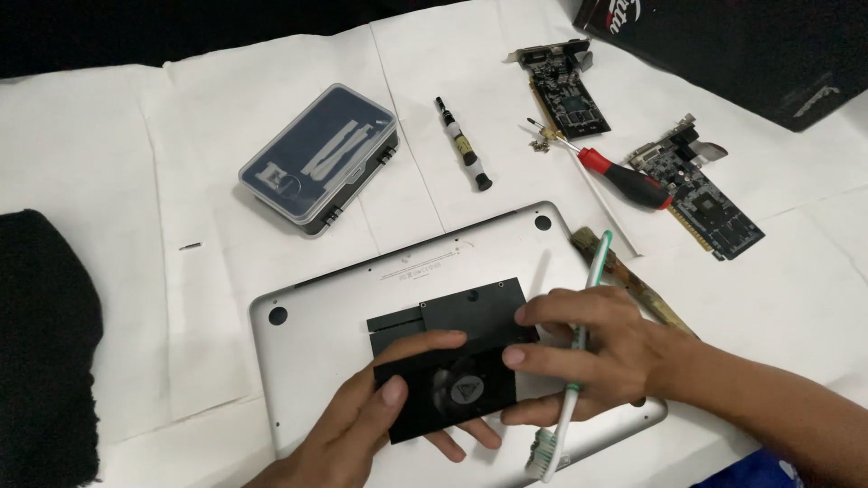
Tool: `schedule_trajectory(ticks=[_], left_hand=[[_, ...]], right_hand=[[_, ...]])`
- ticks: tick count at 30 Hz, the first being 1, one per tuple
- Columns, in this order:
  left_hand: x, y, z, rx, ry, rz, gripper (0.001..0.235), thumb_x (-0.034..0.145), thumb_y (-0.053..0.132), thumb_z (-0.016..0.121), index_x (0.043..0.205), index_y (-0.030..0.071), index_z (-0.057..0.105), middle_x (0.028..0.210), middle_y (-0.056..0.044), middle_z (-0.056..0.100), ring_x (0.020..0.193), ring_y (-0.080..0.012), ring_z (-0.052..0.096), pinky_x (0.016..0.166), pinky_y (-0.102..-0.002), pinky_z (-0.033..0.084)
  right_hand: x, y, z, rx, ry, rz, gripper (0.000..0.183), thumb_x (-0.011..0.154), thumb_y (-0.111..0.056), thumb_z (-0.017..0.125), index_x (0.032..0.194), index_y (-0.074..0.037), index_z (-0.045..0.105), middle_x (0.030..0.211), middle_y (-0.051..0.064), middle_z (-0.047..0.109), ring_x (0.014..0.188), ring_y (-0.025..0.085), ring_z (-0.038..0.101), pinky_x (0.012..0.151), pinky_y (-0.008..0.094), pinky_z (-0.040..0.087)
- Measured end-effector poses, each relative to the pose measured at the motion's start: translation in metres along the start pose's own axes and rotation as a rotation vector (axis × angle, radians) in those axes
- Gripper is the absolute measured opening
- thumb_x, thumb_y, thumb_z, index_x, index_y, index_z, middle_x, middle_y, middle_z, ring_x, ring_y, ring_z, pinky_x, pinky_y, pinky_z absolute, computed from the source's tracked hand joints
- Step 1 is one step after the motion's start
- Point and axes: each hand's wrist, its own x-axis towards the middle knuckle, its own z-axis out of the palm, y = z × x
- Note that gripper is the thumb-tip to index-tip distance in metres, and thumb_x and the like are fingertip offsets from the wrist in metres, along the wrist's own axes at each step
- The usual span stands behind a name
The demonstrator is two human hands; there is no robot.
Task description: The person cleans a laptop heatsink and fan assembly using a toothbrush and a manual screwdriver. They brush the heatsink fins and fan blades, then unscrew and remove the fan from the heatsink, placing the components on the table.
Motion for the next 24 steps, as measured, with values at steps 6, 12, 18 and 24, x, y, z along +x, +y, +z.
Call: schedule_trajectory(ticks=[6, 12, 18, 24], left_hand=[[0.005, -0.006, -0.002, 0.117, 0.055, 0.132, 0.053, 0.107, 0.035, 0.045, 0.149, 0.003, 0.042, 0.115, -0.031, 0.072, 0.090, -0.0413, 0.080, 0.068, -0.039, 0.066], [0.008, -0.012, 0.000, 0.073, 0.129, 0.073, 0.050, 0.102, 0.024, 0.055, 0.147, 0.004, 0.045, 0.115, -0.028, 0.072, 0.086, -0.0388, 0.081, 0.066, -0.036, 0.064], [0.006, -0.001, 0.002, 0.142, 0.068, 0.086, 0.049, 0.106, 0.021, 0.049, 0.151, 0.003, 0.040, 0.114, -0.023, 0.068, 0.095, -0.0346, 0.078, 0.075, -0.034, 0.066], [0.005, 0.004, 0.004, 0.179, 0.088, 0.050, 0.048, 0.105, 0.022, 0.048, 0.150, 0.007, 0.043, 0.117, -0.020, 0.070, 0.097, -0.0294, 0.078, 0.079, -0.033, 0.067]], right_hand=[[0.015, 0.007, -0.019, 0.221, -0.092, 0.246, 0.073, 0.082, -0.064, 0.063, 0.132, -0.010, 0.059, 0.125, 0.017, 0.043, 0.093, 0.023, 0.051, 0.070, 0.029, 0.046], [0.027, 0.015, -0.020, 0.125, -0.129, 0.260, 0.034, 0.101, -0.033, 0.048, 0.097, -0.012, 0.075, 0.117, 0.018, 0.050, 0.071, 0.023, 0.041, 0.065, 0.036, 0.041], [0.025, 0.015, -0.014, -0.101, -0.026, 0.144, 0.036, 0.097, -0.037, 0.050, 0.086, -0.009, 0.071, 0.093, 0.014, 0.066, 0.069, 0.023, 0.051, 0.070, 0.039, 0.034], [0.020, 0.011, -0.019, -0.159, -0.073, 0.173, 0.035, 0.095, -0.032, 0.054, 0.081, -0.004, 0.069, 0.079, 0.011, 0.062, 0.065, 0.027, 0.047, 0.066, 0.038, 0.035]])
